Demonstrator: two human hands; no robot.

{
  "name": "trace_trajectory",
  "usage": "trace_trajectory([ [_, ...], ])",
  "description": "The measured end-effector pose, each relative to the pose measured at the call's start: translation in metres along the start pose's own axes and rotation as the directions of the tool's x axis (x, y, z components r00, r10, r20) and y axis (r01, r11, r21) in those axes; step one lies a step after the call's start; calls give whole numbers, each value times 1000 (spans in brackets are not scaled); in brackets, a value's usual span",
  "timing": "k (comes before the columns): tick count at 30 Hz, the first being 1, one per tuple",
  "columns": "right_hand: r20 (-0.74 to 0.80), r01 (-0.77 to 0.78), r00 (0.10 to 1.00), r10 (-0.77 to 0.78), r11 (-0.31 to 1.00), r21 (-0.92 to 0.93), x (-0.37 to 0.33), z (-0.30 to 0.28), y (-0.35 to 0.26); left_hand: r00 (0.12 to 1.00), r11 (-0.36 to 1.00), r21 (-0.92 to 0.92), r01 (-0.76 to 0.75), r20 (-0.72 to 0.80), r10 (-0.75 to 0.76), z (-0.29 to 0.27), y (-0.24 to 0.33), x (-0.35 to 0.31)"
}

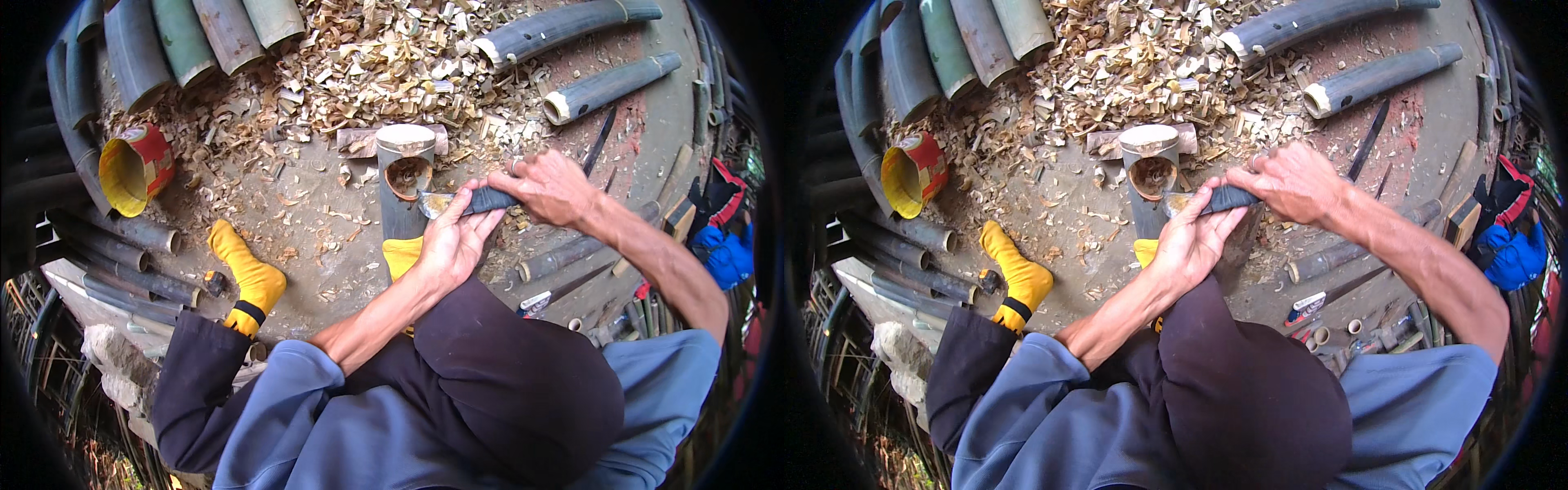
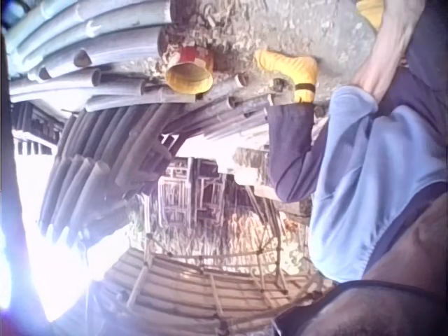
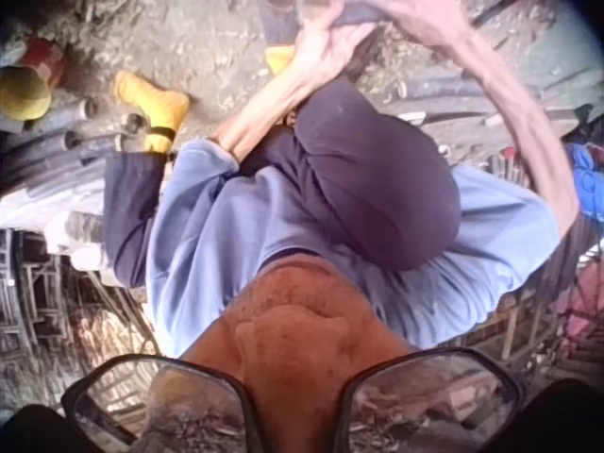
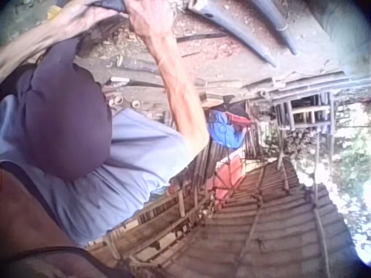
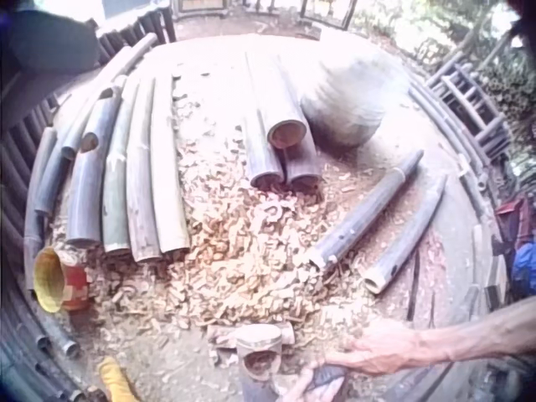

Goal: The person uses a wooden block and a knife-like tool to hollow out and shape a bamboo pipe, turning the pipe over and using the block to hammer the tool through the wood. They then use a smaller tool to refine the hole in the bamboo.

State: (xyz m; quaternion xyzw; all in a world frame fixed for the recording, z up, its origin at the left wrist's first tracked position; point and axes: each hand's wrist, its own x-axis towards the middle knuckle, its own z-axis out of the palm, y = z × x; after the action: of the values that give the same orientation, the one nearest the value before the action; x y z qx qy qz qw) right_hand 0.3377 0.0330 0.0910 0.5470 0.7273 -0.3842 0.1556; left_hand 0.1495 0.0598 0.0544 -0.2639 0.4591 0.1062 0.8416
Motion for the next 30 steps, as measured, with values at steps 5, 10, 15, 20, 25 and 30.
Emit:
trace_trajectory([
  [5,-30,-116,992,126,966,233,-4,45,-41,985,930,361,68,-174,-5,-2,22,-15],
  [10,64,-254,882,466,358,898,14,96,-130,904,229,878,421,-427,-27,34,68,-35],
  [15,131,-263,919,371,330,907,23,53,-120,889,319,855,410,-452,67,7,70,-15],
  [20,-33,-45,999,43,997,-63,5,-19,-16,989,997,57,-51,142,42,-8,-1,7],
  [25,112,95,987,-116,979,179,33,-29,13,996,997,47,-60,-61,63,22,12,1],
  [30,220,-187,975,-9,498,847,22,36,-15,951,817,540,202,-306,-33,18,39,-2],
])
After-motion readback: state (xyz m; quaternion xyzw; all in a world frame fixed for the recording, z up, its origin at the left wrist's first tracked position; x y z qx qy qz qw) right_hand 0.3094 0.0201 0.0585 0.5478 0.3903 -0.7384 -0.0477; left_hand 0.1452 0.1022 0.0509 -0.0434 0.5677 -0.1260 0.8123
